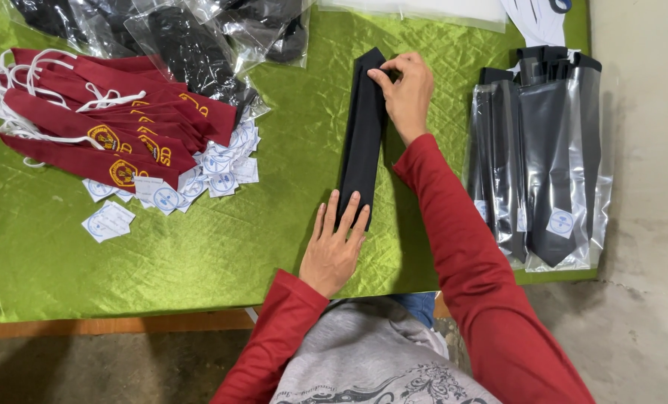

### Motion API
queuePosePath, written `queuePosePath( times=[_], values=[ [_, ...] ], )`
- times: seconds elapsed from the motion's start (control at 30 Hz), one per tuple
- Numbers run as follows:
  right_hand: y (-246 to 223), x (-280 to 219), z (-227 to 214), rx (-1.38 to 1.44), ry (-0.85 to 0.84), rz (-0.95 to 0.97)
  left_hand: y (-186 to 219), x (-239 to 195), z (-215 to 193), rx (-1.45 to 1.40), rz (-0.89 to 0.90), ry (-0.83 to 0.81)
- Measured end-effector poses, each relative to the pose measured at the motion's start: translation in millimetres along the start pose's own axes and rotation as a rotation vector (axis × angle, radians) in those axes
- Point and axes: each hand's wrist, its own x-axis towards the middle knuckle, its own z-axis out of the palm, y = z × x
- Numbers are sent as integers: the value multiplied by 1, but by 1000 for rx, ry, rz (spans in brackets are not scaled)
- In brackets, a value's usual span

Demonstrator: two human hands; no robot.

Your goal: The person folds a black necktie on a green table, places a small label on it, and then inserts the tie into a clear plastic bag. The person smooths the tie and bag before setting it aside with other packaged ties.

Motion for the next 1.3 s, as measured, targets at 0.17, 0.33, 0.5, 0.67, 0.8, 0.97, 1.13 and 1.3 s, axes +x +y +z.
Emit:
queuePosePath(
  times=[0.17,0.33,0.5,0.67,0.8,0.97,1.13,1.3],
  values=[
    [8,12,0,-21,-14,-11,0,-2,0,-21,11,22],
    [7,17,6,-123,-56,162,1,0,-5,53,26,38],
    [-3,13,4,-72,-11,114,2,1,-6,51,69,95],
    [-15,7,-5,-4,-28,81,2,-1,-1,39,79,87],
    [-21,-10,-10,144,-57,-9,3,-2,0,60,70,104],
    [-27,-32,-20,117,-107,-213,4,-2,-1,159,85,41],
    [-34,-61,-28,-78,-226,-261,1,-4,5,47,72,-20],
    [-76,-122,-65,-106,-407,-394,2,-3,6,-65,59,88]
  ],
)
